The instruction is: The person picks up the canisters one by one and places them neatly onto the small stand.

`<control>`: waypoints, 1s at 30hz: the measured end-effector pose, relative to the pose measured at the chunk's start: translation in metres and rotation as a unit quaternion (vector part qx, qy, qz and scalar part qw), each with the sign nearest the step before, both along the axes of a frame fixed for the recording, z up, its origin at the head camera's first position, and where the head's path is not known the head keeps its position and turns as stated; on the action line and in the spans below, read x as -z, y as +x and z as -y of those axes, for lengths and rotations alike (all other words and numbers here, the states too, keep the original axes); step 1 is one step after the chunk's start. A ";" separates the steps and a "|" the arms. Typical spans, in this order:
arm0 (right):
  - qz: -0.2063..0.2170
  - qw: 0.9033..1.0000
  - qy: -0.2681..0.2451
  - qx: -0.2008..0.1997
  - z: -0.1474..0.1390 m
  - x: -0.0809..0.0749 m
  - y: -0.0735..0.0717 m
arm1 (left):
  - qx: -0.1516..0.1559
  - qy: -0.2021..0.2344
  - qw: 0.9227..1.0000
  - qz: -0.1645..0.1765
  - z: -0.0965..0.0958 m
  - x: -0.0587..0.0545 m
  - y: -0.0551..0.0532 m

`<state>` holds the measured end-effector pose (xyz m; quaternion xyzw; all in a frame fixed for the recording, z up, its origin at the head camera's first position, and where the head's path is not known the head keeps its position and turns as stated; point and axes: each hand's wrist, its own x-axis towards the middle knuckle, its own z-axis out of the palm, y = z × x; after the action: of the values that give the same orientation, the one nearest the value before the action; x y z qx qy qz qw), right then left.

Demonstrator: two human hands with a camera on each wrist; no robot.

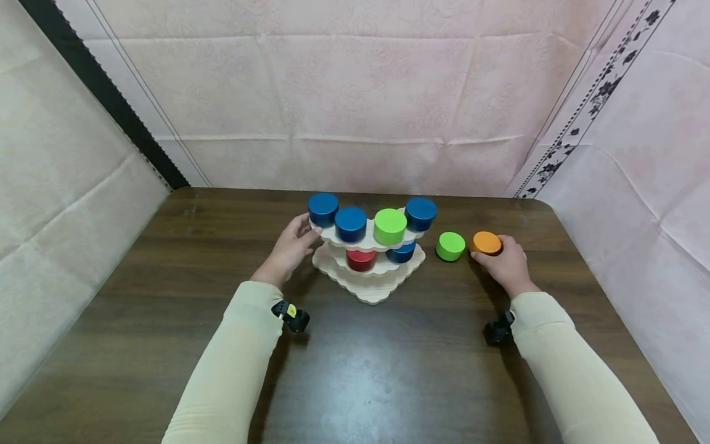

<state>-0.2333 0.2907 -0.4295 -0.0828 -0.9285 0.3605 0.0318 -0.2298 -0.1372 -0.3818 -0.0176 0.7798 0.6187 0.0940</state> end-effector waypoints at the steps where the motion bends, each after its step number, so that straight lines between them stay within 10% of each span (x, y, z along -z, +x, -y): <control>1: -0.002 1.000 0.002 0.000 0.000 -0.001 0.001 | 0.000 -0.001 1.000 0.000 0.000 0.000 0.000; 30: -0.049 0.999 -0.010 -0.013 0.020 -0.022 0.043 | -0.005 -0.004 1.000 0.008 -0.001 -0.003 0.003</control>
<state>-0.1904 0.2712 -0.4079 -0.0532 -0.9231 0.3740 0.0713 -0.2269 -0.1365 -0.3788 -0.0271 0.7811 0.6162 0.0972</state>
